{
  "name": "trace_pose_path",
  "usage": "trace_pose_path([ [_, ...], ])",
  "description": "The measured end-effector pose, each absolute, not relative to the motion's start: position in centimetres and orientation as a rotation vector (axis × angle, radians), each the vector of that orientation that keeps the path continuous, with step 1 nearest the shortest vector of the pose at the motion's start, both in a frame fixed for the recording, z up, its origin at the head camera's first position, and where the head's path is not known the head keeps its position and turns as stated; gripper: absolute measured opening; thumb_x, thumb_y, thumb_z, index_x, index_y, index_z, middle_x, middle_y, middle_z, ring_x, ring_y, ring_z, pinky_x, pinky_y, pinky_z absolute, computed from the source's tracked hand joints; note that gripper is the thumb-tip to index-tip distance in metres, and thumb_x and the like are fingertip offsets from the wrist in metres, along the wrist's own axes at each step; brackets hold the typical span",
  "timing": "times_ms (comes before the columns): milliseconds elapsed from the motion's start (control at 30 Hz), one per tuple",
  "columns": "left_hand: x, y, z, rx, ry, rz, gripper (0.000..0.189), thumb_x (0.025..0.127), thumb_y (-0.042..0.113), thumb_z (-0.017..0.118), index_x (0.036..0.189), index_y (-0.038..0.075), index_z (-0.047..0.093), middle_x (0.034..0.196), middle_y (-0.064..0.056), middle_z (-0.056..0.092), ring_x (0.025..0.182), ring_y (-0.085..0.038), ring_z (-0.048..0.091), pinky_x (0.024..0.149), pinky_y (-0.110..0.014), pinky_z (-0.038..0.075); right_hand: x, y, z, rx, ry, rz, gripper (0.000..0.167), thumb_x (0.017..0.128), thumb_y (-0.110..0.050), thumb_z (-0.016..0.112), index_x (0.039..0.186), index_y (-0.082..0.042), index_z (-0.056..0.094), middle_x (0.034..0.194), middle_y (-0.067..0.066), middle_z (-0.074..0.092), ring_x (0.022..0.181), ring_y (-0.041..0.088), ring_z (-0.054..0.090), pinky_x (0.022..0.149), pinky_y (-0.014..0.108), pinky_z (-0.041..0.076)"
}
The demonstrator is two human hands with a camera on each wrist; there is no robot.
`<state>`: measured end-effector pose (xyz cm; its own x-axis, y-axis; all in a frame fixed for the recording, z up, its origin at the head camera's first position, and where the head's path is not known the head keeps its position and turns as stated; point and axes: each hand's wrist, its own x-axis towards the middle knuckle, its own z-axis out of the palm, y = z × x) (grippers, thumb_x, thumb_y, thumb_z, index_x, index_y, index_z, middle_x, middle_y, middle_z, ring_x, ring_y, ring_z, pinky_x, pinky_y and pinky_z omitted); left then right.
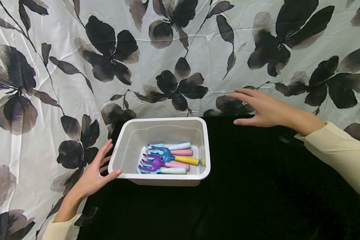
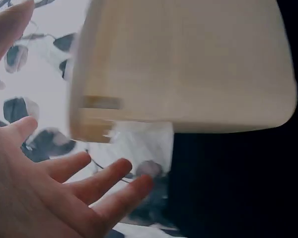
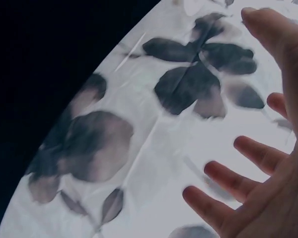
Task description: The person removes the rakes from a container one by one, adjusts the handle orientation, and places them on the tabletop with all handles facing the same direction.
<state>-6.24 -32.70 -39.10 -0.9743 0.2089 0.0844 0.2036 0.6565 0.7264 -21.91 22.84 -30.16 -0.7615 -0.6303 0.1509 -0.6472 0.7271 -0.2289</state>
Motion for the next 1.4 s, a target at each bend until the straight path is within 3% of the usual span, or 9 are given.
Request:
trace_pose_path([
  [67,-5.9,-32.7,-40.2,0.375,2.791,1.376,0.099,0.094,0.010,0.074,0.166,0.029,0.008,0.165,-0.025,0.022,0.135,-0.055,0.044,0.097,-0.049,0.052,-22.0,21.6,-29.6,1.109,-2.863,0.438,0.087,0.087,-0.046,0.080,0.159,-0.023,0.037,0.159,0.019,0.037,0.138,0.048,0.043,0.101,0.071,0.038],
  [200,-5.2,-32.7,-42.0,0.394,2.672,1.604,0.097,0.093,-0.002,0.070,0.166,0.023,0.011,0.159,-0.032,0.029,0.129,-0.027,0.057,0.086,-0.022,0.053,-22.5,18.8,-29.0,1.237,-2.861,0.494,0.082,0.090,-0.045,0.078,0.158,-0.021,0.040,0.155,0.017,0.046,0.134,0.041,0.050,0.103,0.065,0.041],
  [300,-4.6,-32.5,-43.2,0.376,2.617,1.714,0.094,0.093,-0.005,0.068,0.165,0.018,0.012,0.153,-0.035,0.036,0.119,-0.009,0.061,0.082,-0.023,0.055,-22.8,16.6,-28.9,1.347,-2.860,0.540,0.079,0.090,-0.043,0.078,0.157,-0.020,0.042,0.151,0.013,0.051,0.128,0.035,0.057,0.100,0.058,0.047],
  [400,-4.2,-32.2,-44.1,0.379,2.577,1.800,0.090,0.094,-0.008,0.066,0.164,0.014,0.015,0.146,-0.031,0.045,0.114,-0.011,0.063,0.081,-0.024,0.056,-22.8,14.4,-28.7,1.456,-2.881,0.591,0.079,0.090,-0.042,0.079,0.157,-0.021,0.042,0.147,0.012,0.055,0.119,0.031,0.064,0.095,0.052,0.052],
  [600,-3.9,-32.1,-45.5,0.405,2.521,1.934,0.082,0.093,-0.013,0.061,0.162,0.008,0.021,0.137,-0.014,0.054,0.110,-0.010,0.063,0.083,-0.024,0.055,-23.2,9.4,-29.6,1.647,-3.031,0.717,0.080,0.091,-0.036,0.079,0.158,-0.023,0.037,0.145,0.013,0.057,0.117,0.031,0.065,0.099,0.051,0.050],
  [767,-3.9,-31.5,-46.4,0.327,2.527,1.988,0.078,0.095,-0.011,0.060,0.161,0.010,0.024,0.140,-0.022,0.041,0.114,-0.016,0.060,0.087,-0.022,0.052,-23.4,5.3,-31.8,1.776,-3.148,0.704,0.080,0.093,-0.033,0.077,0.159,-0.026,0.033,0.145,0.012,0.055,0.114,0.025,0.066,0.098,0.045,0.051],
  [967,-4.1,-31.0,-47.9,0.209,2.473,2.116,0.077,0.095,-0.010,0.055,0.160,0.016,0.022,0.143,-0.012,0.034,0.117,-0.024,0.054,0.088,-0.023,0.052,-23.8,0.9,-34.9,1.877,-3.242,0.490,0.078,0.091,-0.036,0.079,0.156,-0.028,0.036,0.136,0.008,0.061,0.121,0.022,0.060,0.099,0.039,0.048],
  [1100,-4.1,-30.8,-48.6,0.196,2.444,2.209,0.077,0.095,-0.011,0.054,0.160,0.016,0.023,0.143,-0.009,0.034,0.118,-0.027,0.050,0.089,-0.023,0.053,-23.8,-1.4,-36.7,1.875,-3.392,0.490,0.070,0.092,-0.029,0.080,0.150,-0.027,0.042,0.129,0.013,0.064,0.108,0.026,0.066,0.090,0.042,0.055],
  [1400,-4.3,-30.6,-49.0,0.243,2.398,2.320,0.076,0.092,-0.013,0.058,0.158,0.009,0.025,0.141,-0.013,0.038,0.116,-0.025,0.052,0.089,-0.024,0.052,-23.1,-4.3,-39.9,1.749,-3.687,0.255,0.057,0.092,-0.020,0.080,0.140,-0.010,0.051,0.112,0.010,0.059,0.103,0.034,0.070,0.082,0.045,0.059],
])
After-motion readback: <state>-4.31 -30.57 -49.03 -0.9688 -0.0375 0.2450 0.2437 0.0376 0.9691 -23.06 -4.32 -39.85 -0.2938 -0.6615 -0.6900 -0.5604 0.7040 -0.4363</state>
